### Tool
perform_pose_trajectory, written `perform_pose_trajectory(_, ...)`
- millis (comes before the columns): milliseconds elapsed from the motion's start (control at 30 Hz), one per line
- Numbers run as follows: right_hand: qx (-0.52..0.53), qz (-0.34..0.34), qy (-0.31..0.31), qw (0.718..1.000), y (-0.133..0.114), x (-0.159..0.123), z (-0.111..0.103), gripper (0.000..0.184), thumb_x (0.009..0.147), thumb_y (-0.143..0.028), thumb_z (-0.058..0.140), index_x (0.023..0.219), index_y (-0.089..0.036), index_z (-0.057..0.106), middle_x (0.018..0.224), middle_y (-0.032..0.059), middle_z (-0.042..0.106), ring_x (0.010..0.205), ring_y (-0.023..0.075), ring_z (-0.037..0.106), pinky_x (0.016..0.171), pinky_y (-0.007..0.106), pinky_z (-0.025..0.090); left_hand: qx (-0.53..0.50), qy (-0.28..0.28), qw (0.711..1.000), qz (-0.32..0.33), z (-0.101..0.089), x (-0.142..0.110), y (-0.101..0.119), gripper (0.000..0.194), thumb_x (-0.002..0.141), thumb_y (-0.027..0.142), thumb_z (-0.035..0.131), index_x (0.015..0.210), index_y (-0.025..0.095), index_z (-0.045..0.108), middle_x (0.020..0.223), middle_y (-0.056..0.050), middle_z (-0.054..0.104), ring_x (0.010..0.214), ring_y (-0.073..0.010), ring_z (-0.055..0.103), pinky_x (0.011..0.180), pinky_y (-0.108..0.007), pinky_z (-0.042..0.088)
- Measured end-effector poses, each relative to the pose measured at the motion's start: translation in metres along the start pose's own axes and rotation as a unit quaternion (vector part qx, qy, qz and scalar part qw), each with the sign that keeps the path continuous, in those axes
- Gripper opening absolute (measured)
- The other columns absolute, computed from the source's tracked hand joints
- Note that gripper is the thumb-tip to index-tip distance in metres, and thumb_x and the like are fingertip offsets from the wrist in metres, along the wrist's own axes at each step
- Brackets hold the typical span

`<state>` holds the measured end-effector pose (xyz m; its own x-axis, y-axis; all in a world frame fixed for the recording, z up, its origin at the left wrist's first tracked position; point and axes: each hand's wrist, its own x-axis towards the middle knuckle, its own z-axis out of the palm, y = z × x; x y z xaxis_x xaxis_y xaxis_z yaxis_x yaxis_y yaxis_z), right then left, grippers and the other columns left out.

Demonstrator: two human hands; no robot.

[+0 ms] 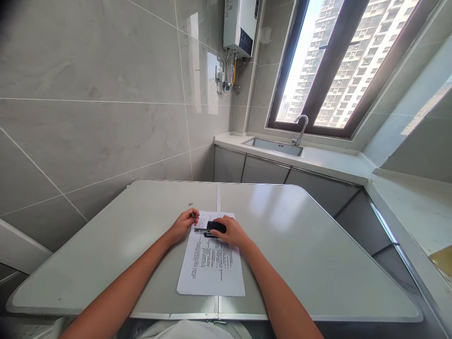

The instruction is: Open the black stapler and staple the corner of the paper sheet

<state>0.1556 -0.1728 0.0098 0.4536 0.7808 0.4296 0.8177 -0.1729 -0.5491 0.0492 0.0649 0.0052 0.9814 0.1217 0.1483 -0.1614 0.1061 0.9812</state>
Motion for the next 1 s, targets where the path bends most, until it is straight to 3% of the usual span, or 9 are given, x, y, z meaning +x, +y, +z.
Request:
perform_pose_trajectory(100, -0.041, -0.036, 0.051, 0.997, -0.009, 0.002, -0.003, 0.042, 0.098, -0.039, 0.067, 0.139, -0.027, 0.062, 0.123, 0.0092, 0.071, 0.111, 0.0266, 0.064, 0.095, 0.045, 0.056, 0.120, -0.004, 0.991, 0.051, 0.007, -0.003, 0.000, 0.013, 0.093, 0.028, 0.056, 0.100, 0.019, 0.063, 0.080, 0.000, 0.057, 0.076, -0.0165, 0.051, 0.078, -0.030, 0.042)
perform_pose_trajectory(200, -0.080, -0.084, 0.088, 0.989, -0.018, 0.003, -0.003, 0.038, 0.102, -0.032, 0.062, 0.139, -0.027, 0.059, 0.138, 0.0110, 0.063, 0.122, 0.0286, 0.059, 0.103, 0.049, 0.052, 0.224, 0.010, 0.969, 0.105, 0.012, -0.008, 0.004, 0.017, 0.098, 0.026, 0.048, 0.099, 0.021, 0.064, 0.083, -0.002, 0.058, 0.077, -0.0174, 0.052, 0.079, -0.031, 0.042)
perform_pose_trajectory(367, -0.131, -0.155, 0.055, 0.978, -0.031, 0.003, -0.001, 0.036, 0.105, -0.031, 0.057, 0.140, -0.027, 0.059, 0.150, 0.0100, 0.056, 0.128, 0.0282, 0.057, 0.105, 0.049, 0.051, 0.316, 0.039, 0.943, 0.100, 0.011, -0.015, 0.010, 0.029, 0.098, 0.029, 0.055, 0.126, 0.030, 0.060, 0.101, -0.002, 0.072, 0.073, -0.0187, 0.059, 0.077, -0.031, 0.042)
perform_pose_trajectory(500, -0.131, -0.194, 0.021, 0.972, -0.035, 0.004, 0.000, 0.038, 0.106, -0.028, 0.054, 0.144, -0.029, 0.057, 0.150, 0.0072, 0.058, 0.133, 0.0262, 0.055, 0.109, 0.049, 0.049, 0.336, 0.051, 0.936, 0.087, 0.007, -0.015, 0.009, 0.027, 0.094, 0.036, 0.065, 0.119, 0.028, 0.059, 0.092, -0.002, 0.075, 0.072, -0.0213, 0.063, 0.077, -0.032, 0.041)
perform_pose_trajectory(633, -0.116, -0.196, 0.021, 0.973, -0.034, 0.004, 0.001, 0.033, 0.105, -0.026, 0.055, 0.138, -0.029, 0.062, 0.146, 0.0052, 0.062, 0.130, 0.0245, 0.057, 0.110, 0.047, 0.050, 0.298, 0.034, 0.951, 0.076, 0.006, -0.015, 0.007, 0.022, 0.091, 0.038, 0.067, 0.108, 0.028, 0.056, 0.078, 0.001, 0.071, 0.064, -0.0203, 0.061, 0.074, -0.031, 0.042)
perform_pose_trajectory(1000, -0.135, -0.216, 0.027, 0.967, -0.030, 0.004, 0.002, 0.032, 0.103, -0.018, 0.053, 0.130, -0.027, 0.067, 0.135, 0.0061, 0.069, 0.118, 0.0239, 0.063, 0.101, 0.046, 0.055, 0.319, -0.014, 0.945, 0.074, 0.007, -0.019, 0.010, 0.014, 0.093, 0.027, 0.057, 0.104, 0.028, 0.049, 0.075, 0.004, 0.068, 0.058, -0.0170, 0.058, 0.069, -0.029, 0.042)
